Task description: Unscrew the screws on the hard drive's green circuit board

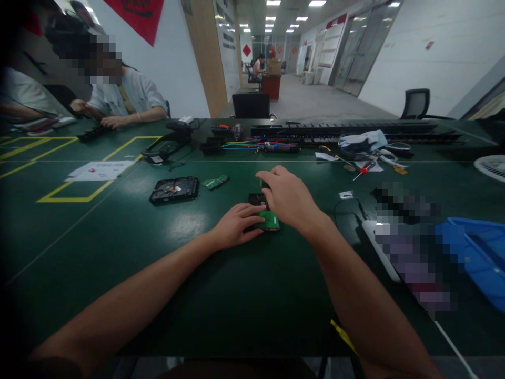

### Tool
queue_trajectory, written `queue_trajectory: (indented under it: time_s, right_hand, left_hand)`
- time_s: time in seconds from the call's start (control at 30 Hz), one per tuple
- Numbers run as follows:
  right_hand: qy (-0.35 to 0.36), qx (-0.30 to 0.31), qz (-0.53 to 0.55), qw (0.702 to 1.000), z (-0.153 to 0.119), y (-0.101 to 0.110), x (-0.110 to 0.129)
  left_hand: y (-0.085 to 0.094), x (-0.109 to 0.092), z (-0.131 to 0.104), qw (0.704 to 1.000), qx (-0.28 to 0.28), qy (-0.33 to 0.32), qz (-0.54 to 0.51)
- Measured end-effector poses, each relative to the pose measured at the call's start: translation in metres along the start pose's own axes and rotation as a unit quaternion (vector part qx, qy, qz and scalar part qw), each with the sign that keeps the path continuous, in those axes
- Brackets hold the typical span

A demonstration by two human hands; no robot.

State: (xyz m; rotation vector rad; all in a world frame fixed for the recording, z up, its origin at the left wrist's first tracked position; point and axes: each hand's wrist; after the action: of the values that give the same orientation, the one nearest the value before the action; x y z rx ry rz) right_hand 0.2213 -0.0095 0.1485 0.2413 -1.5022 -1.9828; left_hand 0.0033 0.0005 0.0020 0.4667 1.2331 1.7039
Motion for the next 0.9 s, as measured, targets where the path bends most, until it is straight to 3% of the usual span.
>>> queue_trajectory:
  time_s: [0.27, 0.57, 0.9]
  right_hand:
    - [0.004, -0.035, 0.027, 0.999, 0.0018, -0.0005, 0.0034]
    - [0.027, -0.021, 0.053, 0.998, -0.0012, 0.0075, 0.0046]
    - [-0.009, -0.014, -0.012, 1.0, 0.003, 0.0007, -0.0025]
  left_hand:
    - [0.0019, -0.0014, 0.0007, 1.0, 0.002, 0.004, 0.002]
    - [0.0011, -0.0005, 0.0007, 1.0, 0.004, 0.0, -0.016]
    - [0.0014, -0.0021, 0.0017, 1.0, -0.006, 0.001, -0.013]
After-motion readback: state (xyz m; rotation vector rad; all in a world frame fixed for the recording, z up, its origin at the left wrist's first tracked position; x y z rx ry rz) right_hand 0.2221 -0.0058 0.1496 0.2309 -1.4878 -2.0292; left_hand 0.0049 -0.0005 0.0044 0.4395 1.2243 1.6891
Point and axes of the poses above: each hand's wrist, its own z-axis towards the middle knuckle, its own y-axis out of the back of the hand, x = y × z, and after that the axes turned 4 degrees about x, right-handed
